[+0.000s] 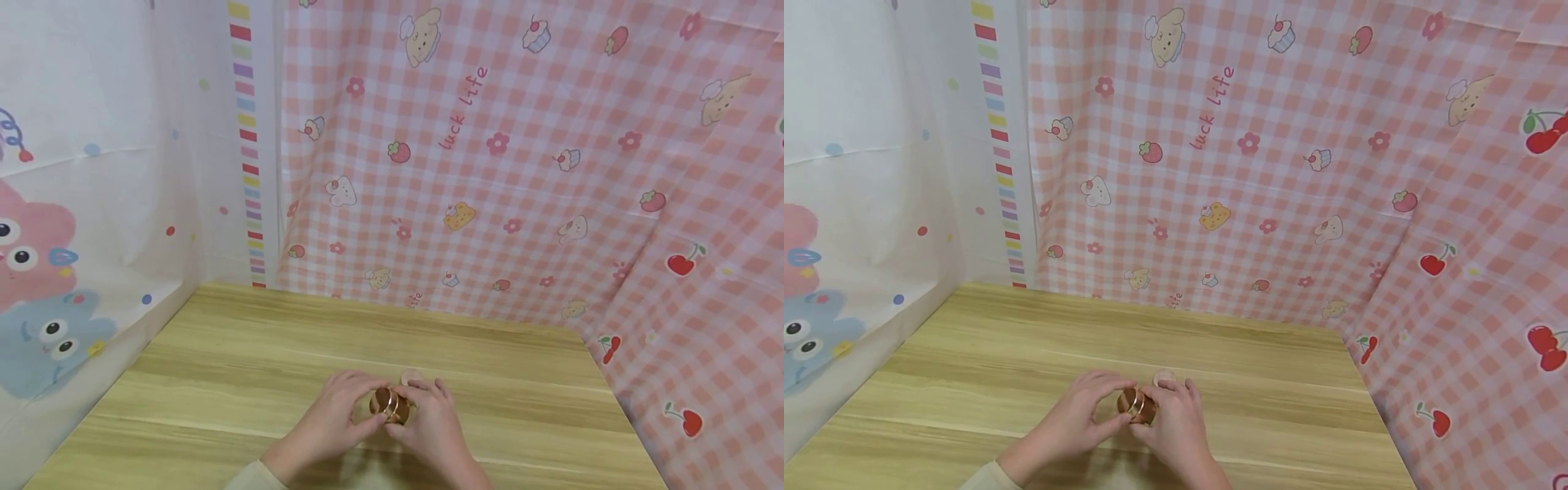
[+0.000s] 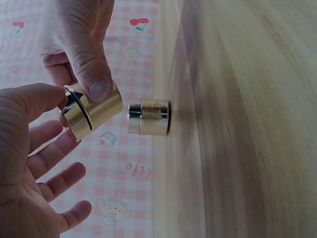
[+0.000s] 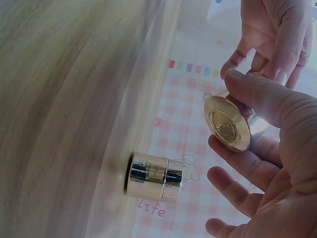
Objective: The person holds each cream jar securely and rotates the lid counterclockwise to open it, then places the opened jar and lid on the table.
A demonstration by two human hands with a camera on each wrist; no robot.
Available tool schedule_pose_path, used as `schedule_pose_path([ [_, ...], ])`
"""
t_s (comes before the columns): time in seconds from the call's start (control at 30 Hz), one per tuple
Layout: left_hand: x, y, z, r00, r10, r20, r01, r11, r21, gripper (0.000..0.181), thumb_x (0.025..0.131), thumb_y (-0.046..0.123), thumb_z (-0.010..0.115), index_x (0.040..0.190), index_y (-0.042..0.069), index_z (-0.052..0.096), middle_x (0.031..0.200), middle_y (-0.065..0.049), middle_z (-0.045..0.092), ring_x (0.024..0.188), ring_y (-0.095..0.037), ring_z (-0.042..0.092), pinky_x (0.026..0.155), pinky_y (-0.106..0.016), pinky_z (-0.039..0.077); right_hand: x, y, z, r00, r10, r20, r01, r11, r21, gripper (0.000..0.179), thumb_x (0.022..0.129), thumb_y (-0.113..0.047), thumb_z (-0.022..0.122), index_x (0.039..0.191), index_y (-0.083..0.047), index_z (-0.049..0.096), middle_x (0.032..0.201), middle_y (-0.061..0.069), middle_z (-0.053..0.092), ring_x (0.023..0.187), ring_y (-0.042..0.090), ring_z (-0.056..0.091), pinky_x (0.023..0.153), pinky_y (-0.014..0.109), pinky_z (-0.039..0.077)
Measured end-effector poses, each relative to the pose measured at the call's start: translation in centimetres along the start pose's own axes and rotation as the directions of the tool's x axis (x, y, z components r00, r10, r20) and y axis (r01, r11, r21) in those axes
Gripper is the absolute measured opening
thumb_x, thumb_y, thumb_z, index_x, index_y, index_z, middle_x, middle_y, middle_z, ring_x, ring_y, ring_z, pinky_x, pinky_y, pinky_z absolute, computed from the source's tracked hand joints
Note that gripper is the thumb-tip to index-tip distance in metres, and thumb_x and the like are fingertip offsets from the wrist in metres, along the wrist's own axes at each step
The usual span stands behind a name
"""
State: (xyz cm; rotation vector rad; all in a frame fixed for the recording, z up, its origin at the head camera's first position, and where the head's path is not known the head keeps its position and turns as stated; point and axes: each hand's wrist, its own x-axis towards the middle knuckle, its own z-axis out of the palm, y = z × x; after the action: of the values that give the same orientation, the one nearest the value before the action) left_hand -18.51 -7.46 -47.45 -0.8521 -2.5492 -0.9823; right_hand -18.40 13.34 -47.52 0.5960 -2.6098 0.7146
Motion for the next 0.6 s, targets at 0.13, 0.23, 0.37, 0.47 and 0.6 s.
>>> schedule_pose_path([
  [0.13, -0.06, -0.11, 0.00, 1.000, -0.012, -0.005, 0.012, 1.000, -0.006, 0.045, 0.097, 0.035, 0.080, 0.137, 0.017, 0.070, 0.129, 0.006, 0.076, 0.128, -0.020, 0.063, 0.111, -0.057, 0.048, -0.01, -0.01, -0.02, 1.000, 0.003, 0.000, -0.003, 1.000, 0.008, 0.044, 0.070, -0.024, 0.101, 0.109, -0.014, 0.082, 0.106, -0.003, 0.084, 0.118, 0.032, 0.074, 0.110, 0.075, 0.045],
  [0.23, -0.13, -0.13, -0.07, 0.999, -0.031, 0.009, 0.031, 0.999, -0.019, 0.050, 0.096, 0.037, 0.081, 0.139, 0.015, 0.068, 0.134, 0.002, 0.074, 0.132, -0.025, 0.062, 0.113, -0.059, 0.048, -0.02, -0.08, -0.10, 1.000, 0.009, 0.005, -0.010, 1.000, 0.016, 0.044, 0.070, -0.025, 0.101, 0.108, -0.014, 0.082, 0.106, -0.004, 0.084, 0.119, 0.033, 0.073, 0.110, 0.076, 0.044],
  [0.37, -0.16, -0.04, -0.19, 0.999, -0.040, 0.032, 0.041, 0.999, -0.028, 0.056, 0.091, 0.027, 0.084, 0.143, 0.014, 0.066, 0.142, -0.003, 0.072, 0.138, -0.033, 0.060, 0.115, -0.064, 0.046, -0.05, -0.18, -0.21, 1.000, 0.010, 0.008, -0.011, 1.000, 0.020, 0.046, 0.070, -0.025, 0.102, 0.109, -0.013, 0.082, 0.107, -0.003, 0.084, 0.120, 0.033, 0.073, 0.110, 0.077, 0.044],
  [0.47, -0.15, 0.04, -0.21, 0.999, -0.035, 0.040, 0.037, 0.999, -0.027, 0.058, 0.088, 0.021, 0.085, 0.143, 0.013, 0.066, 0.142, -0.004, 0.071, 0.138, -0.035, 0.059, 0.115, -0.065, 0.046, -0.08, -0.21, -0.24, 1.000, 0.010, 0.011, -0.010, 1.000, 0.021, 0.047, 0.069, -0.024, 0.102, 0.110, -0.014, 0.082, 0.108, -0.003, 0.084, 0.120, 0.033, 0.073, 0.110, 0.077, 0.044],
  [0.6, -0.13, 0.06, -0.15, 0.999, -0.033, 0.034, 0.034, 0.999, -0.020, 0.055, 0.090, 0.022, 0.084, 0.142, 0.014, 0.067, 0.139, -0.002, 0.073, 0.135, -0.031, 0.061, 0.113, -0.062, 0.048, -0.05, -0.14, -0.14, 1.000, 0.012, 0.008, -0.012, 1.000, 0.016, 0.046, 0.069, -0.024, 0.102, 0.110, -0.015, 0.082, 0.107, -0.004, 0.084, 0.120, 0.033, 0.073, 0.110, 0.076, 0.044],
])
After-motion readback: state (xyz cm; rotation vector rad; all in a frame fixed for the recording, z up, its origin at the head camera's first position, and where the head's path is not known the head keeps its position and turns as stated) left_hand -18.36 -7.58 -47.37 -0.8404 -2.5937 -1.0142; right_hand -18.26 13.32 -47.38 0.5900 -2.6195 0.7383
